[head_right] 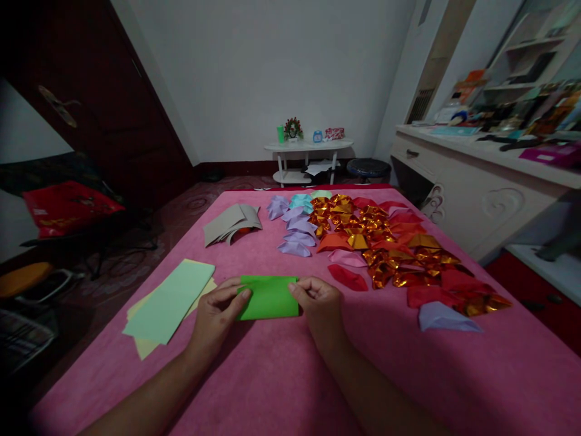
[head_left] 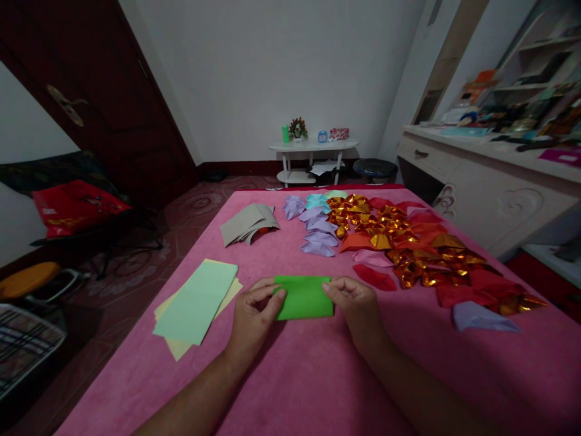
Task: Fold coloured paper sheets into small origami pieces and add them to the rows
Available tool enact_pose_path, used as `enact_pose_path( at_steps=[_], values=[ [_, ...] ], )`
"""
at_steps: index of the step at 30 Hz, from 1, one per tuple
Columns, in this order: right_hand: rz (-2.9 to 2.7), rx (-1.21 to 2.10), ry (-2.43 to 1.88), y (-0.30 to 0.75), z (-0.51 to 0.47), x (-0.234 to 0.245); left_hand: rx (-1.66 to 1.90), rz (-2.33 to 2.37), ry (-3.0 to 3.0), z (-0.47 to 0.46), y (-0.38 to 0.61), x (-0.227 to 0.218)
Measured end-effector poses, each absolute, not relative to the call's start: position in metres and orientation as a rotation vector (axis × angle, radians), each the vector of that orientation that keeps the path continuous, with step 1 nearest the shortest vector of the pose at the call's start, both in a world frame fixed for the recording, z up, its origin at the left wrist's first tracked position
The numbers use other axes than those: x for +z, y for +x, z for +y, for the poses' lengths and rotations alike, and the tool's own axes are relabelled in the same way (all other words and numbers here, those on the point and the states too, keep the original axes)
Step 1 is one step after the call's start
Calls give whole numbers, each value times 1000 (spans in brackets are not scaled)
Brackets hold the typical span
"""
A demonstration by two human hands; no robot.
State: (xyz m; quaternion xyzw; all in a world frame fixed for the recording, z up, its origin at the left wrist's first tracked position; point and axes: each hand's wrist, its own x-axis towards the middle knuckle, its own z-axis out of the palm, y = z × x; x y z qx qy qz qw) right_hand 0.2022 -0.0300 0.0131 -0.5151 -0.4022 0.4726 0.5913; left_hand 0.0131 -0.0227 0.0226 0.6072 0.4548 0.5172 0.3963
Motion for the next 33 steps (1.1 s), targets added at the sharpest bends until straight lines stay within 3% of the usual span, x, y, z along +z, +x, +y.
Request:
enact_pose_path(
  at_steps=[33],
  values=[
    [-930, 976, -1241, 202, -30, 13, 1334, 1213, 1435, -20, 11, 18]
  ],
)
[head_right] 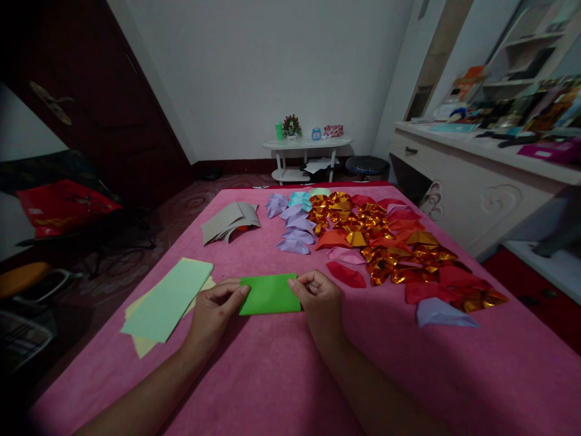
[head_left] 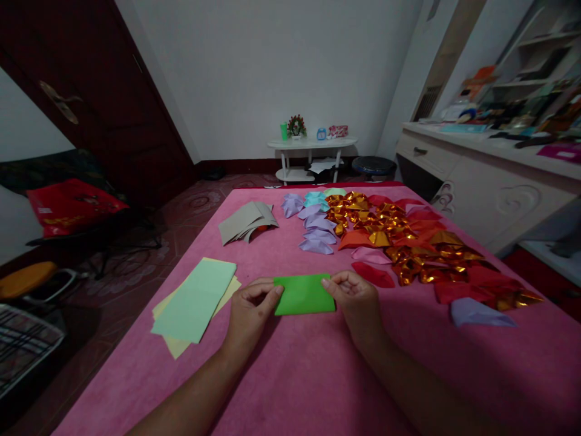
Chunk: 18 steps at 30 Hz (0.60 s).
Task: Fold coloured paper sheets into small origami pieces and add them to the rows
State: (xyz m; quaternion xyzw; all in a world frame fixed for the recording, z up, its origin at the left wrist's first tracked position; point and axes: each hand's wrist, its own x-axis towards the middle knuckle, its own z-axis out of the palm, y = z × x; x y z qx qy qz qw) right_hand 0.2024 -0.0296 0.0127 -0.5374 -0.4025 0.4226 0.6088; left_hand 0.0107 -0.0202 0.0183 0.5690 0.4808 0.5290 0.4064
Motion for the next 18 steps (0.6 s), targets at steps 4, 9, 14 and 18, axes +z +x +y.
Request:
enact_pose_path(
  at_steps=[4, 9, 14, 18],
  values=[
    [-913, 976, -1209, 203, -29, 11, 1310, 1222, 1467, -21, 11, 19],
    [-878, 985, -1183, 203, -29, 12, 1315, 1213, 1471, -21, 11, 19],
    [-873, 973, -1207, 203, -28, 12, 1306, 1205, 1470, -20, 10, 17],
    [-864, 976, -1199, 203, -28, 11, 1309, 1198, 1459, -21, 10, 15]
  ],
)
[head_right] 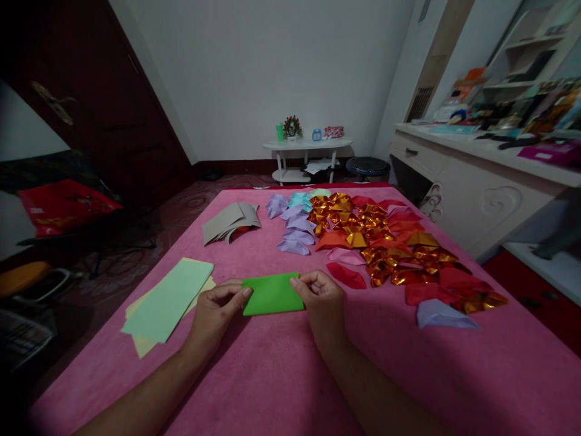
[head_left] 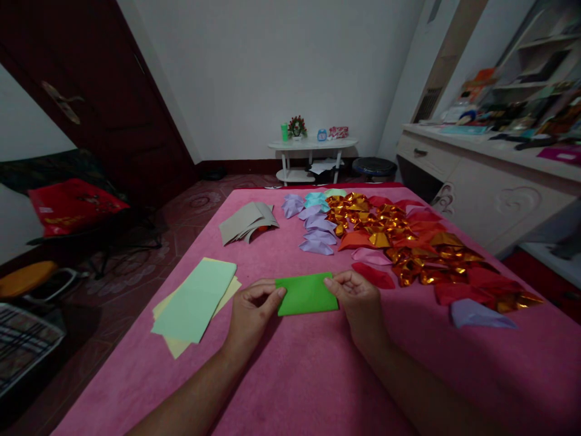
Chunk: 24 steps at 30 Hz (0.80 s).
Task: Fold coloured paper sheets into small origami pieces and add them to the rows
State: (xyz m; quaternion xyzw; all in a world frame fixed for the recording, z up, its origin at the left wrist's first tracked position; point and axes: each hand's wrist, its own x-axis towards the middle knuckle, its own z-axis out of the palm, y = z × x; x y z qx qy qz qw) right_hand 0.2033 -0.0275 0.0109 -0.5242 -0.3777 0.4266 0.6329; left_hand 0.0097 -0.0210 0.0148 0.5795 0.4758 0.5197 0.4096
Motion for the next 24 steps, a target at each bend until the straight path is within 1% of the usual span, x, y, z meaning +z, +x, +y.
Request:
enact_pose_path(
  at_steps=[24],
  values=[
    [-893, 924, -1251, 201, -31, 14, 1273, 1218, 1258, -22, 14, 20]
  ],
)
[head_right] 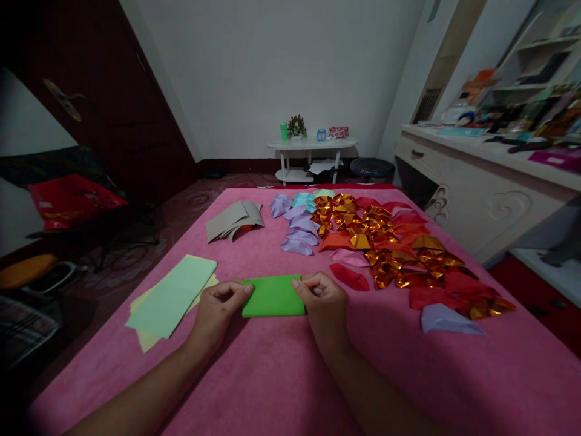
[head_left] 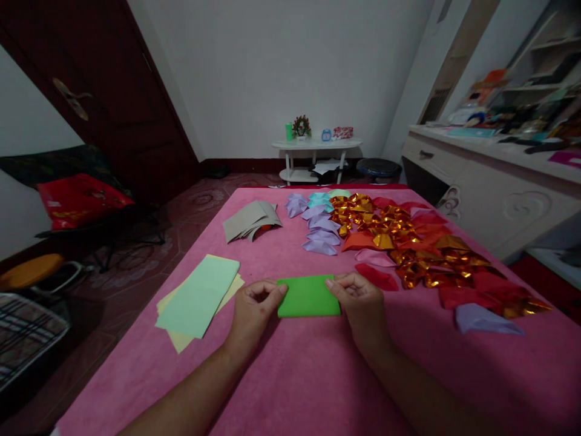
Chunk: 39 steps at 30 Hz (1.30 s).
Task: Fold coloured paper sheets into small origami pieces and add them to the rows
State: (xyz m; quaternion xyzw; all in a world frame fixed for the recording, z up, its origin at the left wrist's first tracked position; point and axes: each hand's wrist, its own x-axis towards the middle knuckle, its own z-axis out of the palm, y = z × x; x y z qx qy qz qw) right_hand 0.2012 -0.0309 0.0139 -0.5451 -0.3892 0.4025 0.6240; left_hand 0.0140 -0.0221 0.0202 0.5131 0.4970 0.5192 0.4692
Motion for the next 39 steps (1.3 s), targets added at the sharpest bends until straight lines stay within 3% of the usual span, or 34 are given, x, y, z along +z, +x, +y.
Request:
enact_pose_path(
  at_steps=[20, 39],
  values=[
    [-1186, 702, -1353, 206, -25, -2, 1228, 1310, 1485, -20, 16, 8],
    [-1695, 523, -1740, 216, -12, -4, 642, 1444, 2631, -21, 18, 30]
  ],
)
